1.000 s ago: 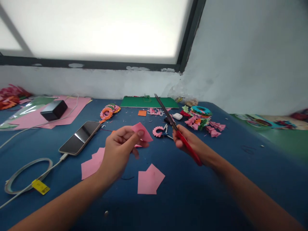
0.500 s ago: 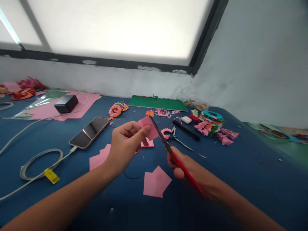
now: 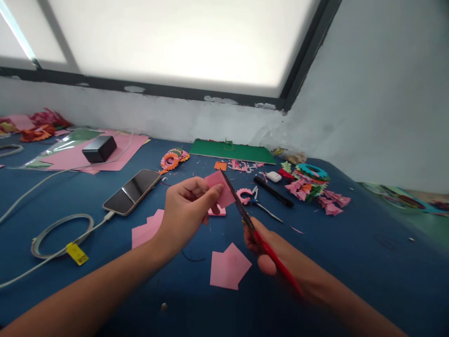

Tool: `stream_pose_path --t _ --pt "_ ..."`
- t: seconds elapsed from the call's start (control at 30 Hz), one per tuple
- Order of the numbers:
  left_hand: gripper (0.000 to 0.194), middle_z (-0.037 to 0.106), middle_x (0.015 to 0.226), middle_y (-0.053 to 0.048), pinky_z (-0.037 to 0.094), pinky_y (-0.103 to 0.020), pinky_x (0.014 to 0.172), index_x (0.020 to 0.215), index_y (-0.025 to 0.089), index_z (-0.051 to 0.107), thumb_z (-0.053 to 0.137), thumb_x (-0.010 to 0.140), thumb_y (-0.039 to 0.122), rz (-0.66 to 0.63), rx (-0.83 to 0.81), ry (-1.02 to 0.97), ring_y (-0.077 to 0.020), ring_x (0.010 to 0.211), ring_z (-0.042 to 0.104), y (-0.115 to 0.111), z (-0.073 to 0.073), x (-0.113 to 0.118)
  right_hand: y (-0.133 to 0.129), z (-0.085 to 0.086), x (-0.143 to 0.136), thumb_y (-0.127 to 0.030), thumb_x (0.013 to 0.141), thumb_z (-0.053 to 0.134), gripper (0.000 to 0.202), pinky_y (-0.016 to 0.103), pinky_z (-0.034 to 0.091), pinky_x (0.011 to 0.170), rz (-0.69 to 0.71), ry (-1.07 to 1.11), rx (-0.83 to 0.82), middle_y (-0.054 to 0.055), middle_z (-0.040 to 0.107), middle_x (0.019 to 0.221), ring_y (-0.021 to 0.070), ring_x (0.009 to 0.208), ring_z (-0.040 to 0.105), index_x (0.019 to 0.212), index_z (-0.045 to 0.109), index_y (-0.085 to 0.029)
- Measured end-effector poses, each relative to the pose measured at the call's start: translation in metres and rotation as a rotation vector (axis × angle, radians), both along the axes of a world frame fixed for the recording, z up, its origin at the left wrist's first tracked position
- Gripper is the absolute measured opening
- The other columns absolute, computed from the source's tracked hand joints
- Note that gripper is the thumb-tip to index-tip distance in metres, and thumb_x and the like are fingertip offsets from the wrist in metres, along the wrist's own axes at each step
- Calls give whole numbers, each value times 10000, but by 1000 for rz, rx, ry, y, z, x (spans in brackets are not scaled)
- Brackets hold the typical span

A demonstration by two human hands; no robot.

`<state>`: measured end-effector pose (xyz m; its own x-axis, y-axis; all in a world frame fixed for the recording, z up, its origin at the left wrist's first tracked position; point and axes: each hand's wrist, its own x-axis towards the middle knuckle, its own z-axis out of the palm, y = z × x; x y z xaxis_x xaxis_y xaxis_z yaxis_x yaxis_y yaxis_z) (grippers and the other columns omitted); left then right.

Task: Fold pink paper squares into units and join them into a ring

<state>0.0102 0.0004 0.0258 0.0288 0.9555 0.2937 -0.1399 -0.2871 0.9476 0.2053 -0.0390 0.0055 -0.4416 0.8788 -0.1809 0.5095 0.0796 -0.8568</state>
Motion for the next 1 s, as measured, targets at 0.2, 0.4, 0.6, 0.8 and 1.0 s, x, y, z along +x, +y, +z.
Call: stream_pose_path --t 0.2,0.4,0.6,0.8,1.0 --pt "295 600 439 24 344 -125 312 520 168 504 654 763 243 -1 -18 -13 -37 326 464 -2 2 1 1 -3 -3 -896 509 326 726 240 327 470 14 36 -14 -18 502 703 129 582 419 775 386 -222" --pt "284 595 435 30 345 -114 302 522 170 506 654 758 225 1 -27 -34 -34 320 474 -2 2 1 0 -1 -6 -875 557 315 682 253 360 480 24 29 -8 -6 553 676 142 573 468 751 379 -224" --pt "286 589 431 30 361 -120 299 513 173 508 653 753 227 5 -26 -45 -41 322 487 -2 4 1 -1 2 -6 -851 611 294 648 257 359 505 51 16 19 -8 574 688 141 581 480 753 374 -224" --pt "283 590 432 27 369 -123 296 511 174 521 655 752 238 2 -17 -52 -44 318 491 -2 4 1 -2 11 -9 -728 793 352 511 251 328 516 28 -22 31 -13 559 680 128 570 449 739 367 -220" --pt "272 593 442 32 371 -113 299 532 174 516 662 751 242 0 -11 -63 -45 335 506 0 2 1 2 5 -7 -841 665 345 624 252 299 506 -53 -20 43 -24 476 645 126 562 390 709 358 -219"
